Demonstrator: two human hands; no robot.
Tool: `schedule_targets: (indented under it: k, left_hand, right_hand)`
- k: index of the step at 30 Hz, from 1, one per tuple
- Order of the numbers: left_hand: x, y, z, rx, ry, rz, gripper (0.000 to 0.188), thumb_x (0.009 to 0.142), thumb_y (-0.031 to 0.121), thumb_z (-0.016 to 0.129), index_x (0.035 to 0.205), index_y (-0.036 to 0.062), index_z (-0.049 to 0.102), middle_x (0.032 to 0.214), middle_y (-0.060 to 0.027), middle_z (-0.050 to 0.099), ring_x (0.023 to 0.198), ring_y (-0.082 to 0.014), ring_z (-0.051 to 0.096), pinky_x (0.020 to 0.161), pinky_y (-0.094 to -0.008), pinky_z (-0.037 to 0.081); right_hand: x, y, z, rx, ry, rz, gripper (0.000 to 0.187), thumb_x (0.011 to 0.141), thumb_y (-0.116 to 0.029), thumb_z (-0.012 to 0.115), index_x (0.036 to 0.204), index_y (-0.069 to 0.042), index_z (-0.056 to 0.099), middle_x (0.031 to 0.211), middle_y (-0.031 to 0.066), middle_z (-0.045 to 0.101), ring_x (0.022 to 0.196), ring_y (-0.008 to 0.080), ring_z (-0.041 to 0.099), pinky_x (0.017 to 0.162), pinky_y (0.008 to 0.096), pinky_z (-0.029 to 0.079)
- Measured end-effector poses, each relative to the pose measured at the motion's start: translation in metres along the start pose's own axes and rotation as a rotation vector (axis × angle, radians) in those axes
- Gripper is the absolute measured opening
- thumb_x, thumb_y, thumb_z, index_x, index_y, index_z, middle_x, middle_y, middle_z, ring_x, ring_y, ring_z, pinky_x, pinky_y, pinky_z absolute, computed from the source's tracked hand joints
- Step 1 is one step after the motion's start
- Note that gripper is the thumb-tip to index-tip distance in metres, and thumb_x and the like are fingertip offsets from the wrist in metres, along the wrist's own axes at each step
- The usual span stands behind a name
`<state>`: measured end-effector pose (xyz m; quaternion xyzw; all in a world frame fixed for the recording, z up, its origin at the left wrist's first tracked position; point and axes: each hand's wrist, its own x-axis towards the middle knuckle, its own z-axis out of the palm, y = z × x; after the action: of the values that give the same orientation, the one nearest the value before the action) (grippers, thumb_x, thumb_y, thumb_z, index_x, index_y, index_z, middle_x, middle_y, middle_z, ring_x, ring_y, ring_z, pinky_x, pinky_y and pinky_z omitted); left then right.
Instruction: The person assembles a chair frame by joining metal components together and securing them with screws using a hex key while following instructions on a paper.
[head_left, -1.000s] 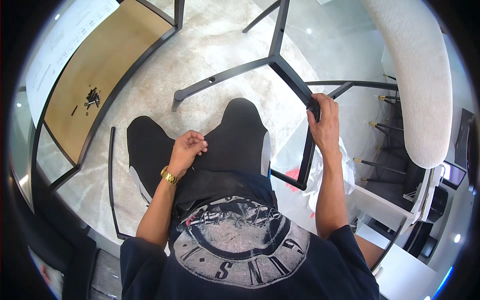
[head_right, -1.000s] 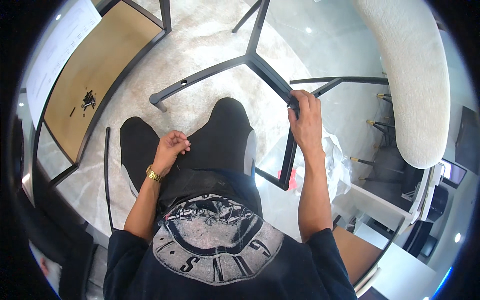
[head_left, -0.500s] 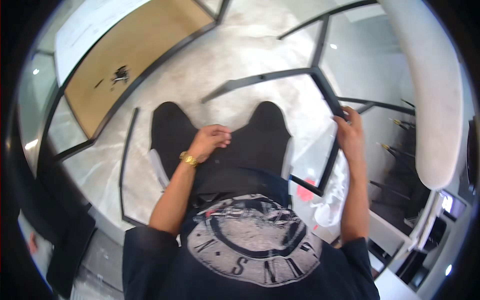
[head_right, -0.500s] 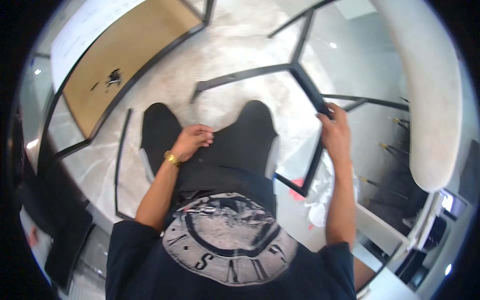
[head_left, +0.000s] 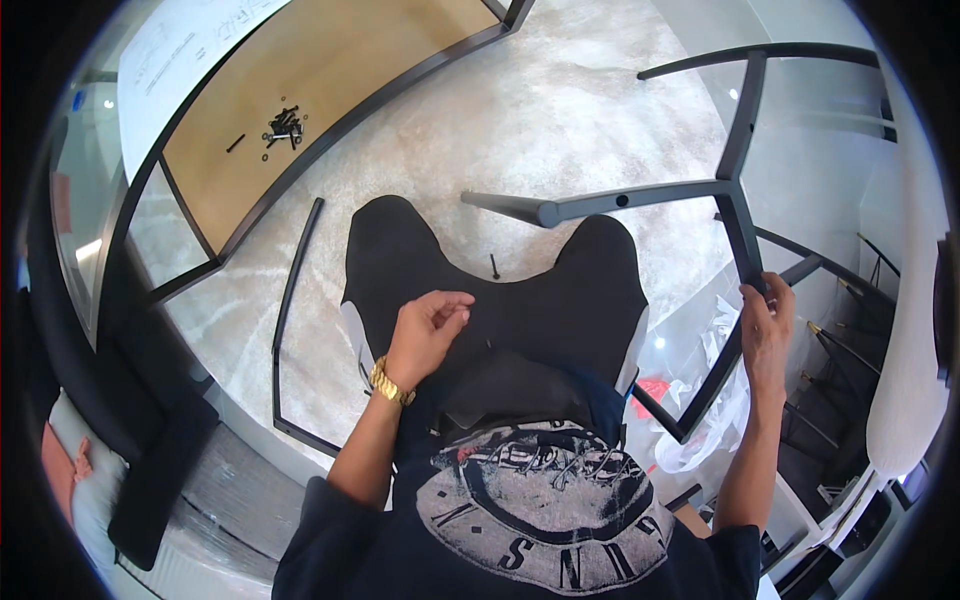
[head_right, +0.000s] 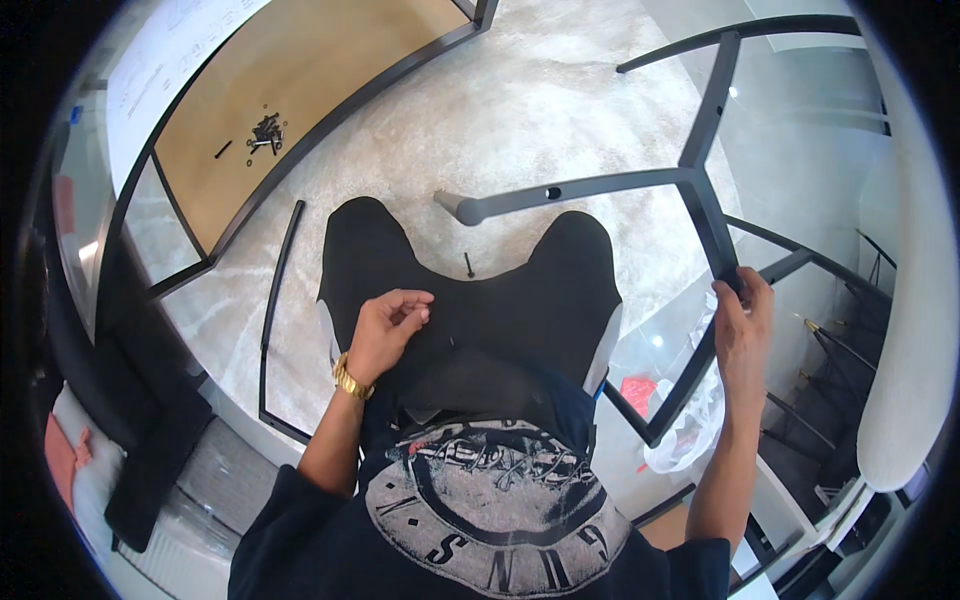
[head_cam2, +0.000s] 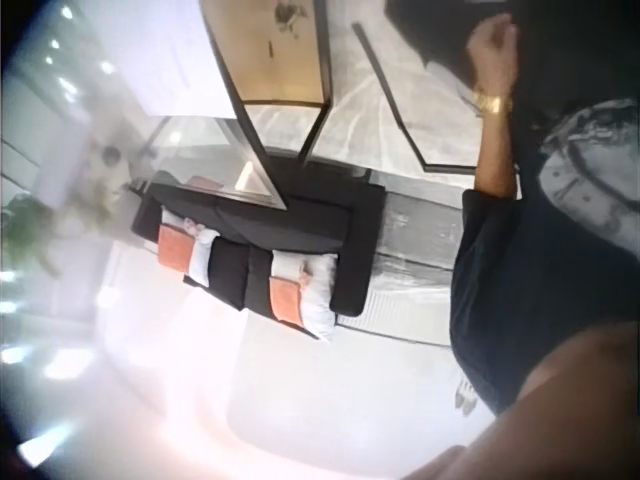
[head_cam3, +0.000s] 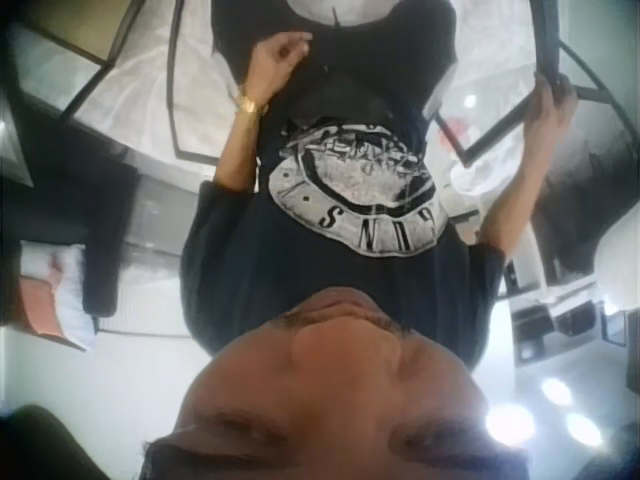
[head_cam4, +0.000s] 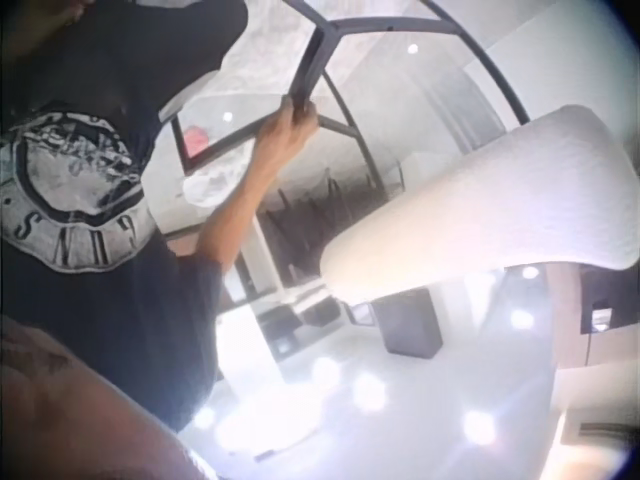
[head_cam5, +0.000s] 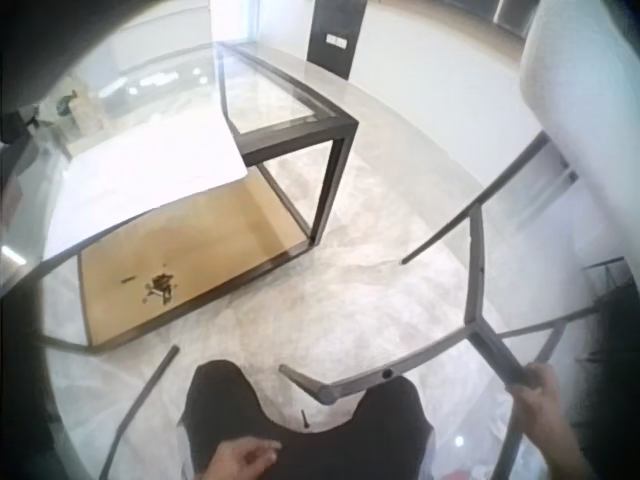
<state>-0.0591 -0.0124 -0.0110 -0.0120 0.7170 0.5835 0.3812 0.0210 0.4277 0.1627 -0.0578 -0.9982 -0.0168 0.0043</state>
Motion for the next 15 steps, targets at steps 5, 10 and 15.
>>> schedule_targets:
  k: [5,10,15]
  left_hand:
    - [0.005,0.019,0.022,0.507,0.05,0.304,0.032,0.087,0.002,0.063,0.119,0.0048,0.069,0.089,-0.0142,0.062,0.08,-0.0334,0.063,0.073,-0.0409,0.052]
    - [0.051,-0.001,0.034,0.535,0.04,0.349,0.013,0.086,0.002,0.064,0.097,0.0029,0.071,0.091,-0.0133,0.066,0.088,-0.0337,0.063,0.081,-0.0427,0.051]
    - [0.058,-0.008,0.016,0.443,-0.032,0.249,0.009,0.083,0.005,0.067,0.09,0.0033,0.072,0.09,-0.0131,0.069,0.092,-0.0346,0.063,0.086,-0.0437,0.05]
  right_hand:
    - [-0.004,-0.002,0.013,0.003,-0.007,0.12,0.025,0.087,0.007,0.068,0.106,-0.008,0.071,0.124,0.0156,0.058,0.097,0.0282,0.064,0.08,0.0372,0.055]
    - [-0.003,0.003,0.012,-0.059,-0.012,0.091,0.029,0.082,0.009,0.071,0.105,-0.009,0.072,0.123,0.016,0.059,0.093,0.0268,0.065,0.078,0.0366,0.055]
    - [-0.005,0.004,0.007,-0.031,-0.066,0.135,0.027,0.086,0.008,0.068,0.107,-0.008,0.073,0.126,0.0166,0.059,0.102,0.0306,0.065,0.084,0.0373,0.056]
